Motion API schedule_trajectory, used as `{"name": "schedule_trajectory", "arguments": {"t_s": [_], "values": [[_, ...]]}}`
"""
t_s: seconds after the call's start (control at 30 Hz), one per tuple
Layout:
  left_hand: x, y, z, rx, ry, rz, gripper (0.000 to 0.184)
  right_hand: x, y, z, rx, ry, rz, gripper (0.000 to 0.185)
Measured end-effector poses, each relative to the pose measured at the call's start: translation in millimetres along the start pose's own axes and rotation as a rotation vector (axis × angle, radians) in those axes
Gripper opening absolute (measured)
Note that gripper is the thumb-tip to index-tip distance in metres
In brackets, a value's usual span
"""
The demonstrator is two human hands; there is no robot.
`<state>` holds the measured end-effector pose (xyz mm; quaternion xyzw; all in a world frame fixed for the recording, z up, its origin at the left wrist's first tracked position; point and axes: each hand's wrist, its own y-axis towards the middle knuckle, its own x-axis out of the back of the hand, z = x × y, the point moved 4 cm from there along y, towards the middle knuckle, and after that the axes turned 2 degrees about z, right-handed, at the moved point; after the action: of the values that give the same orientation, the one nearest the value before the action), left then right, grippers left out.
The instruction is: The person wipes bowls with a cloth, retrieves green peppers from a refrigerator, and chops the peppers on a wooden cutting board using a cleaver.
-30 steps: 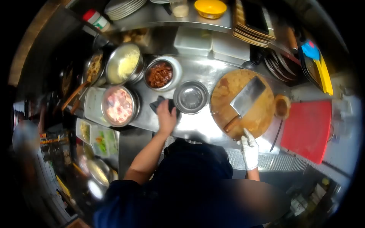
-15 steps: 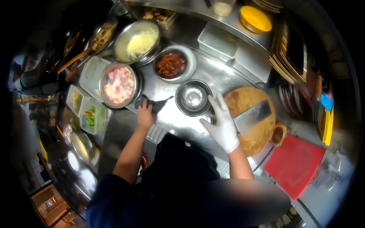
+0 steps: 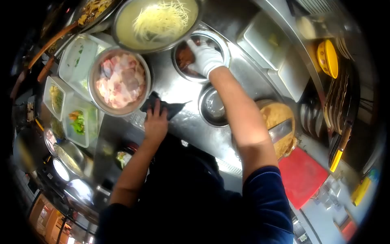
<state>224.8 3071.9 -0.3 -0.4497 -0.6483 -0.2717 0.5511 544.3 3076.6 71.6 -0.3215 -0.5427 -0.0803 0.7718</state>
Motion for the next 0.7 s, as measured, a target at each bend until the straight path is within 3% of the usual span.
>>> {"name": "schedule_trajectory", "arguments": {"t_s": [0.1, 0.23, 0.3, 0.5, 0.6, 0.7], "values": [[0.7, -0.5, 1.3, -0.018, -0.008, -0.013, 0.056, -17.6, 19.1, -20.2, 0.089, -0.013, -0.012, 0.073], [0.3, -1.3, 1.9, -0.008, -0.014, 0.029, 0.055, -11.9, 17.6, -47.4, 0.068, 0.225, -0.196, 0.041], [-6.1, -1.4, 1.8, -0.003, 0.032, 0.055, 0.055, -10.7, 13.2, -65.6, -0.162, 0.486, -0.126, 0.028], [-14.1, -1.7, 3.3, 0.015, 0.066, 0.074, 0.052, -0.8, 6.8, -87.9, -0.009, 0.938, -0.263, 0.029], [-4.8, -0.3, 0.0, 0.051, -0.010, 0.125, 0.039, 10.5, 4.5, -85.8, -0.026, 0.946, -0.281, 0.032], [-7.6, -1.0, 1.3, 0.047, -0.036, 0.091, 0.039, 24.2, 0.9, -84.1, -0.064, 1.039, -0.282, 0.035]]}}
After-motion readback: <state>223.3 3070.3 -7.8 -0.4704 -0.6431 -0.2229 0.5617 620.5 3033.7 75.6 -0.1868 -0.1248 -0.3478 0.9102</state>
